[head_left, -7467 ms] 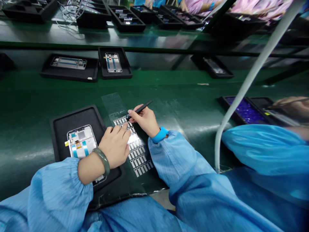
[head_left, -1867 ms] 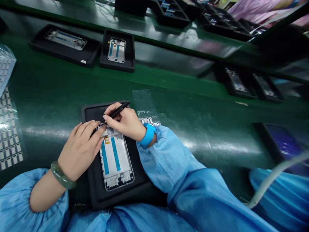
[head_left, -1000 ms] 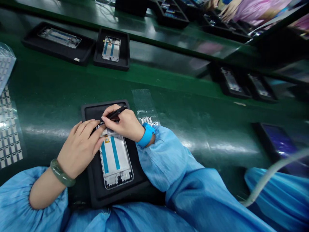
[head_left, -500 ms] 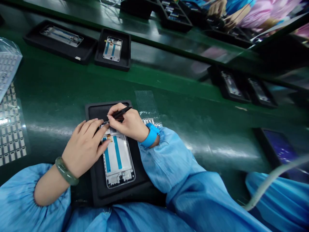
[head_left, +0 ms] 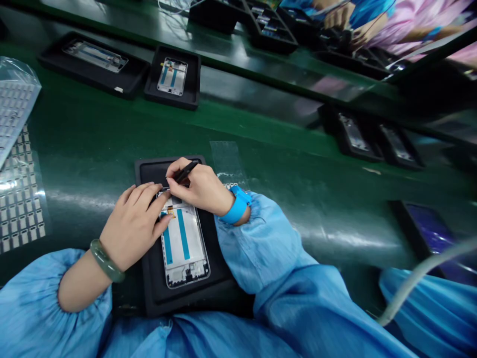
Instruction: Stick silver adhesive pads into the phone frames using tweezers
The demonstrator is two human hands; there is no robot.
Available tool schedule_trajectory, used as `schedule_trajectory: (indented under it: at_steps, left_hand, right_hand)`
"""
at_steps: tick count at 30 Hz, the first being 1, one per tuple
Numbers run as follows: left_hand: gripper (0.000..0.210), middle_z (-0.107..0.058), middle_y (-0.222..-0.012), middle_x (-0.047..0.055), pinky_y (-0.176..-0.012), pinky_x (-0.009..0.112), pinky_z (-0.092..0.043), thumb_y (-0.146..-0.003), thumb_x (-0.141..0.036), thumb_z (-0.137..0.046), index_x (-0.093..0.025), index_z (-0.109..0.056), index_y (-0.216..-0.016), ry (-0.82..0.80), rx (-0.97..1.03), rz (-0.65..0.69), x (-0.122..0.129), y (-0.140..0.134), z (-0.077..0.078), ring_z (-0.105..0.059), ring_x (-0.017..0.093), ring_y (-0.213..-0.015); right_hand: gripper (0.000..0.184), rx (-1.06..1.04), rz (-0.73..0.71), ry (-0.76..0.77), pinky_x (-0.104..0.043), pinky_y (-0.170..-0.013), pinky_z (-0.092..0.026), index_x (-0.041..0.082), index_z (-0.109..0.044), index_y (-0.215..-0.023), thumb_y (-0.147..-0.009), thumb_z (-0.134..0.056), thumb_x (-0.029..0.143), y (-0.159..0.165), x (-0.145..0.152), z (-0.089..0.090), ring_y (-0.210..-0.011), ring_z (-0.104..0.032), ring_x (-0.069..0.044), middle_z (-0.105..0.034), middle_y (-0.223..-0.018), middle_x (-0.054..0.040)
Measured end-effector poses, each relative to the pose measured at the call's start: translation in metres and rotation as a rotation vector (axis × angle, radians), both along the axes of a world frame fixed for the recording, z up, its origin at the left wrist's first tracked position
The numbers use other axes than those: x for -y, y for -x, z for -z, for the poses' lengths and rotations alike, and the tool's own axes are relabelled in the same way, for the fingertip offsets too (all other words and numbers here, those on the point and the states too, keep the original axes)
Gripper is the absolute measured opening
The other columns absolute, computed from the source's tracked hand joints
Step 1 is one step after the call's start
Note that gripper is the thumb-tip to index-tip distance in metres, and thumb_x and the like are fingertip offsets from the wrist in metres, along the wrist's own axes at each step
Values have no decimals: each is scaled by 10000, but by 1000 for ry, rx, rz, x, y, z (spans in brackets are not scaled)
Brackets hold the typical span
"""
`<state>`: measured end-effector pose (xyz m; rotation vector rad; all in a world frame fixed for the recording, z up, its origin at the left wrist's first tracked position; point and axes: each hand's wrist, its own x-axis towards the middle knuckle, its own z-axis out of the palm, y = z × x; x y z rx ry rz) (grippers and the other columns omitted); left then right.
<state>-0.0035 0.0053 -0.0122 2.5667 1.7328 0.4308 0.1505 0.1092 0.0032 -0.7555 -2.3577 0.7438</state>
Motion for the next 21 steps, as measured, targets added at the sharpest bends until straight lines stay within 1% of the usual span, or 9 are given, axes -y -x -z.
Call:
schedule_trajectory:
  at_steps: [4,6,8,9,11,13,15,17,21]
  left_hand:
    - [376,-548,-1198,132,-945,487,-419,-880,-357,-476,-128,-550,-1168,15,3,-6,0,0,0,-485,297,-1113]
    - [384,-548,-1198,134,-948,488,-417,-880,-364,-474,-124,-549,-1170,22,5,-5,0,0,0,-485,298,-1114]
    - [391,-547,-1202,135,-951,490,-416,-878,-367,-477,-126,-545,-1178,24,8,-4,0,0,0,-483,299,-1118]
    - [394,-545,-1206,135,-952,490,-416,-878,-366,-477,-129,-540,-1187,24,10,-3,0,0,0,-481,300,-1123]
    - [398,-540,-1216,134,-955,490,-414,-881,-361,-473,-135,-530,-1204,24,14,-2,0,0,0,-476,300,-1135]
    - [401,-536,-1224,133,-956,490,-414,-885,-361,-468,-139,-524,-1215,25,16,0,0,0,0,-471,299,-1143]
    - [404,-537,-1220,134,-954,490,-415,-885,-364,-470,-139,-523,-1217,18,13,0,1,0,0,-471,300,-1142]
    - [403,-538,-1217,136,-947,488,-419,-883,-363,-474,-136,-525,-1212,7,9,0,1,0,0,-473,302,-1139]
    - [380,-543,-1211,138,-935,483,-427,-882,-355,-476,-132,-539,-1183,-6,4,6,1,1,0,-479,302,-1131]
  right_hand:
    - [64,49,-51,-47,-219,-677,-446,163,-537,-844,-799,-500,137,1,1,-2,-730,-575,-110,-614,-838,-14]
    - [70,62,-60,-69,-227,-687,-451,164,-538,-848,-798,-499,134,0,2,0,-753,-577,-117,-613,-847,-20]
    - [58,19,-45,-67,-229,-694,-458,164,-540,-841,-801,-505,142,-2,2,5,-760,-581,-118,-612,-842,-20]
    - [44,-23,-26,-39,-226,-687,-463,165,-540,-835,-805,-512,151,-3,2,7,-747,-582,-113,-610,-830,-16]
    - [25,-116,26,65,-211,-655,-472,164,-538,-828,-814,-531,183,-6,1,11,-701,-583,-99,-604,-794,-5]
    - [56,-172,77,167,-202,-618,-473,164,-534,-824,-817,-550,217,-9,1,14,-664,-580,-91,-597,-767,4]
    - [69,-180,99,196,-204,-615,-473,168,-535,-819,-811,-563,230,-9,1,14,-669,-582,-93,-598,-765,6]
    - [62,-164,97,165,-208,-633,-474,169,-543,-816,-811,-563,227,-8,3,14,-673,-583,-92,-606,-778,6]
    - [28,-133,85,47,-205,-659,-470,163,-553,-820,-809,-549,189,-6,6,14,-690,-585,-90,-614,-799,-1]
